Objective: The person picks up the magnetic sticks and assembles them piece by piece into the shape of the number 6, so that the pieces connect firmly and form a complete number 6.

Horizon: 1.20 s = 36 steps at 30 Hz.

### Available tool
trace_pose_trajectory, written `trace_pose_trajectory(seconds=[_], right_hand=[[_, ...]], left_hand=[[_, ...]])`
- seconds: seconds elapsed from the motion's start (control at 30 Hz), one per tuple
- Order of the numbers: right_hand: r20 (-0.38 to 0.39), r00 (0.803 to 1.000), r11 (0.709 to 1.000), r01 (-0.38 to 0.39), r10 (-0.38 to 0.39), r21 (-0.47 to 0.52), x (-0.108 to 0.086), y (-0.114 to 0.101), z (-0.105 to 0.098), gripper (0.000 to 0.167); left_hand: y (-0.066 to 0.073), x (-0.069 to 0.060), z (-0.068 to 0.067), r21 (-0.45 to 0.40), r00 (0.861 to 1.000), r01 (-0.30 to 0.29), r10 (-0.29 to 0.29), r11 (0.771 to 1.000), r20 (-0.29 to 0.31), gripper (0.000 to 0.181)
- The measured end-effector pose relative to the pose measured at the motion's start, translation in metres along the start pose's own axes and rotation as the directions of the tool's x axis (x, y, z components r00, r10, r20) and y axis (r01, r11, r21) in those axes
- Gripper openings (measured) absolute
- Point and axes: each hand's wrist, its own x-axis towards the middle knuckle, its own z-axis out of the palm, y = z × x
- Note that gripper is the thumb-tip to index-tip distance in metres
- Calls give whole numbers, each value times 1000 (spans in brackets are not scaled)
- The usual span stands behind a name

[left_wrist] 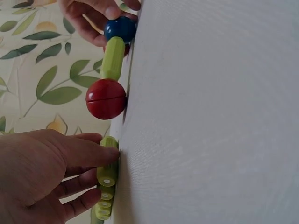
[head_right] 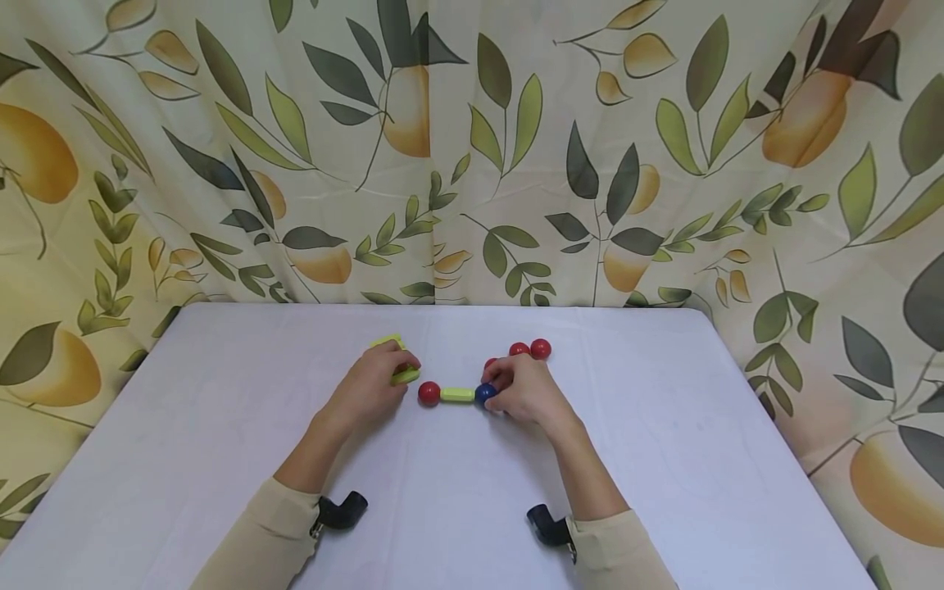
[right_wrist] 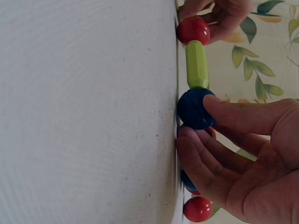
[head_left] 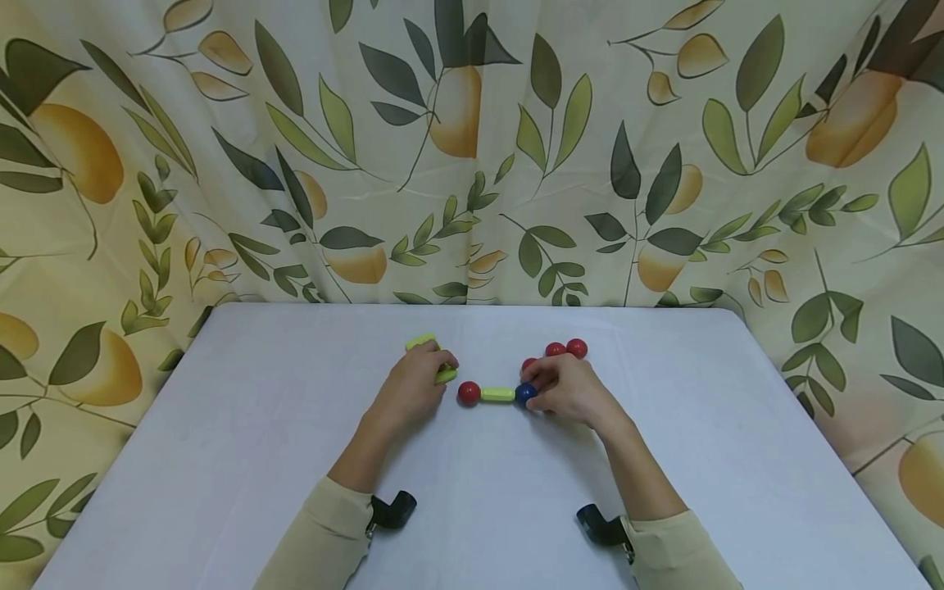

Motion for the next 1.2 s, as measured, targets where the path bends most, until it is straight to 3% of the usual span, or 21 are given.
trace_pose_trajectory(seconds=[0.37, 0.73, 1.2], right_hand=[[-3, 1000, 1000, -19, 19, 0, 0, -1, 1, 32], [0, 1000, 1000, -13, 13, -2, 0, -1, 0, 30], [0, 1000, 1000, -6, 6, -6, 0, -1, 1, 29]], left_hand=[[-1, -2, 3, 23, 1000, -14, 14, 1000, -22, 32], [1, -3, -5, -9, 1000, -2, 1, 1000, -16, 31], [-7, -10, -14, -162, 996, 85, -89, 983, -21, 24]])
